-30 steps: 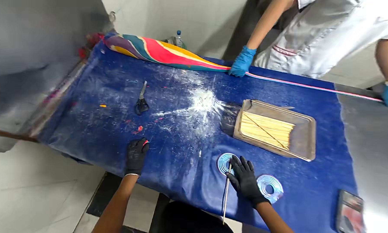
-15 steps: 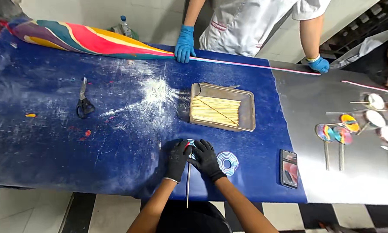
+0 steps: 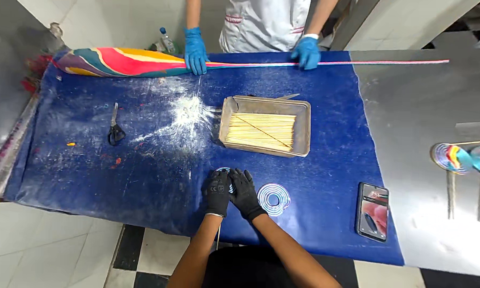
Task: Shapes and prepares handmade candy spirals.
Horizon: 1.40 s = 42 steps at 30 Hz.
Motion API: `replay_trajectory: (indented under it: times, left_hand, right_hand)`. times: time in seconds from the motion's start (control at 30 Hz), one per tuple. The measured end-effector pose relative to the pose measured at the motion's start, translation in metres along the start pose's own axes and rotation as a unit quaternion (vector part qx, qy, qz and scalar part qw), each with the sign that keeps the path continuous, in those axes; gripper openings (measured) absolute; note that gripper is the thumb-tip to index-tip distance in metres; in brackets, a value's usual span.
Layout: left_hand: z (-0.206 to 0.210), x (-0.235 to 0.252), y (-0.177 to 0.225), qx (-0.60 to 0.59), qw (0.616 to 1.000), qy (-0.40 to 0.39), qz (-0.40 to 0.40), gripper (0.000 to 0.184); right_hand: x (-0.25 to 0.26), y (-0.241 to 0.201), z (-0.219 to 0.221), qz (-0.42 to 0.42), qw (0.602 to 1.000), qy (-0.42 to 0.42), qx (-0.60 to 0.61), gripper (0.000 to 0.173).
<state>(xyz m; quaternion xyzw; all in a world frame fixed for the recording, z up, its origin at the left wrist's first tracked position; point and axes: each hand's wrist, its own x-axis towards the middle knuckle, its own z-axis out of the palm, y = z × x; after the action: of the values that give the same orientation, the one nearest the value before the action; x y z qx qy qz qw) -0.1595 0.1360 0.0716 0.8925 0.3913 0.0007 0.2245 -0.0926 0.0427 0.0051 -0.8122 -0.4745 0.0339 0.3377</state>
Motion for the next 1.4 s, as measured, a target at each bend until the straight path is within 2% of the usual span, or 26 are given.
replay_trajectory:
  times: [0.13,0.27,0.37,0.43,0.5,0.6,0.7,0.8,0.9,1.07,1.17,1.2,1.27,1.4]
  left_hand:
    - [-0.003,0.000,0.000,-0.065,0.998,0.014,-0.006,0.033]
    - [-0.004,-0.001,-0.015,-0.119,0.993,0.003,-0.011,0.029]
    - [-0.004,-0.017,-0.037,-0.280,0.960,0.006,-0.027,0.051]
    - [-0.004,-0.027,-0.048,-0.305,0.952,0.034,-0.020,0.052]
    - [-0.002,-0.030,-0.051,-0.246,0.968,0.041,-0.002,0.046]
    - [0.006,-0.028,-0.045,-0.094,0.994,0.034,0.035,0.042]
    - [0.012,-0.033,-0.052,-0.007,0.998,0.039,0.040,0.042]
    - [0.005,-0.031,-0.045,-0.032,0.996,0.060,0.057,0.040]
    - [-0.005,-0.029,-0.041,-0.083,0.994,0.033,0.062,0.040]
    - [-0.009,-0.010,-0.034,-0.041,0.997,0.011,0.058,0.042]
    - [-0.018,-0.021,-0.036,-0.024,0.997,-0.060,0.043,0.038]
    - [-0.013,-0.024,-0.042,-0.033,0.997,-0.047,0.058,0.035]
    - [-0.009,-0.023,-0.047,-0.049,0.995,-0.015,0.085,0.032]
    - [-0.010,-0.013,-0.049,-0.040,0.994,-0.020,0.097,0.032]
  right_hand:
    - [0.004,0.007,0.006,-0.016,0.999,-0.002,-0.030,0.065]
    - [0.006,0.006,0.000,-0.041,0.996,-0.049,-0.058,0.069]
    - [0.007,0.005,-0.006,-0.039,0.994,-0.074,-0.077,0.074]
    - [0.008,0.006,-0.005,-0.045,0.994,-0.069,-0.078,0.075]
    - [0.008,0.006,-0.005,-0.055,0.993,-0.064,-0.083,0.072]
    - [0.004,0.006,-0.005,-0.051,0.992,-0.083,-0.085,0.073]
    - [-0.006,0.000,0.002,-0.028,0.994,-0.084,-0.061,0.071]
    - [-0.005,0.002,0.003,-0.042,0.996,-0.047,-0.059,0.068]
    - [0.002,0.005,0.001,-0.060,0.991,-0.089,-0.083,0.069]
    - [0.018,0.010,-0.021,-0.067,0.992,-0.082,-0.066,0.084]
    - [0.009,-0.008,-0.036,-0.025,0.986,-0.155,-0.050,0.084]
    - [0.008,-0.004,-0.031,-0.030,0.983,-0.170,-0.060,0.089]
    - [0.011,0.006,-0.018,-0.055,0.984,-0.147,-0.081,0.096]
    - [0.017,0.010,-0.014,-0.053,0.981,-0.154,-0.110,0.098]
